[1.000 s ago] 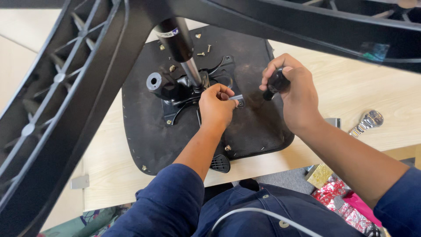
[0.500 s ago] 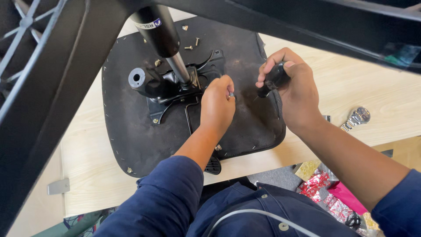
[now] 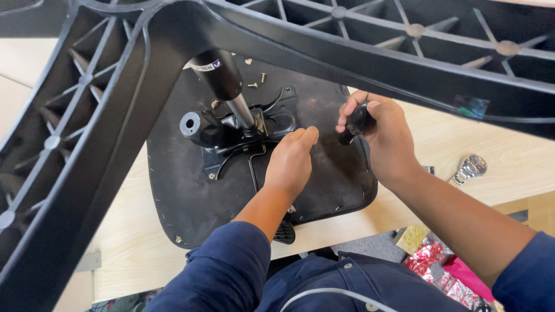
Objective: The person uses a screwdriver to tighten screws on the underside of an office chair base, securing the central column to the seat. The chair is upside down on a wooden table while the person works.
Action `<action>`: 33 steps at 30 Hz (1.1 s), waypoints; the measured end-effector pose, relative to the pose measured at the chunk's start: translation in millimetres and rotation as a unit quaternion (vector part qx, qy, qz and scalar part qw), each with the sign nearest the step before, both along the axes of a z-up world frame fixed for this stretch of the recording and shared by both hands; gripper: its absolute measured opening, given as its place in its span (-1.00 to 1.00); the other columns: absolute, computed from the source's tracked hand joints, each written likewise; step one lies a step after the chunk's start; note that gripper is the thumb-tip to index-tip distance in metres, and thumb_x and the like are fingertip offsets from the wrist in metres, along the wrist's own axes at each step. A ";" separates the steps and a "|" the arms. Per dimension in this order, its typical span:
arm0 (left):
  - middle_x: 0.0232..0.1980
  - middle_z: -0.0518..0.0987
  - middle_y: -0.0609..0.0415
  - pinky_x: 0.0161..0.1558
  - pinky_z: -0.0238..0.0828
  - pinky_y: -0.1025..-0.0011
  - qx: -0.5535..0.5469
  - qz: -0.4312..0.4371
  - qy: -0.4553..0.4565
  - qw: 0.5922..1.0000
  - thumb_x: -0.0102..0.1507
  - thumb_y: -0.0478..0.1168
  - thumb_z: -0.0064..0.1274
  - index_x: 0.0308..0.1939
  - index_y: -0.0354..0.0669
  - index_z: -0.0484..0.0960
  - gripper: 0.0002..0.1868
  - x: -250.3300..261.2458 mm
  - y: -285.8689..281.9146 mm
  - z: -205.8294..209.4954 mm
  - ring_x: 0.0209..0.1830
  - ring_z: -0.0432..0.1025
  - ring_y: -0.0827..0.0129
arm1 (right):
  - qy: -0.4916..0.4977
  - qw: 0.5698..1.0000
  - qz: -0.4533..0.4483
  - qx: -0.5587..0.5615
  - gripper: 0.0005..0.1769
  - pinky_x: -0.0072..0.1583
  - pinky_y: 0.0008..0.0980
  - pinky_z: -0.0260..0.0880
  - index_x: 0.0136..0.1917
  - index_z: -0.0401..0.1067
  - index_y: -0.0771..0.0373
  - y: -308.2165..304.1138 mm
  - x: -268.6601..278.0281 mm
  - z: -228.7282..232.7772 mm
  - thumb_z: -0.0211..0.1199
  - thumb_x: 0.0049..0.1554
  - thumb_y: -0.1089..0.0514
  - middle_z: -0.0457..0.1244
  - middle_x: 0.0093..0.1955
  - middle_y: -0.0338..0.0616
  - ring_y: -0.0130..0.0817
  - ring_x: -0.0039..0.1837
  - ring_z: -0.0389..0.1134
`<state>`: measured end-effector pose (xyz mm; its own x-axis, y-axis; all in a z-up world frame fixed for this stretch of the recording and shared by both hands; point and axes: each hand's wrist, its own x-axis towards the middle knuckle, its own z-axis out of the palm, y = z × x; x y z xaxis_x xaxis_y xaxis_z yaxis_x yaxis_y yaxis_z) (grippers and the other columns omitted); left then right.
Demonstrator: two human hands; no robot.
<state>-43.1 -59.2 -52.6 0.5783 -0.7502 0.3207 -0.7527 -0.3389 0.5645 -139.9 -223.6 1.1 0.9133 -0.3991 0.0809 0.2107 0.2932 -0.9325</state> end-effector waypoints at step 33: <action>-0.21 0.64 -0.03 -0.09 0.47 0.22 -0.079 0.116 0.122 0.982 0.08 -0.42 0.15 0.00 -0.14 0.60 -0.60 12.6 14.5 -19.4 -0.14 0.54 0.11 | 0.016 0.999 -0.019 -0.032 -0.61 0.12 -0.31 0.30 -0.04 0.30 0.29 18.4 32.8 -4.1 -0.15 0.29 -0.06 0.22 -0.12 -0.06 -0.30 -0.03 0.26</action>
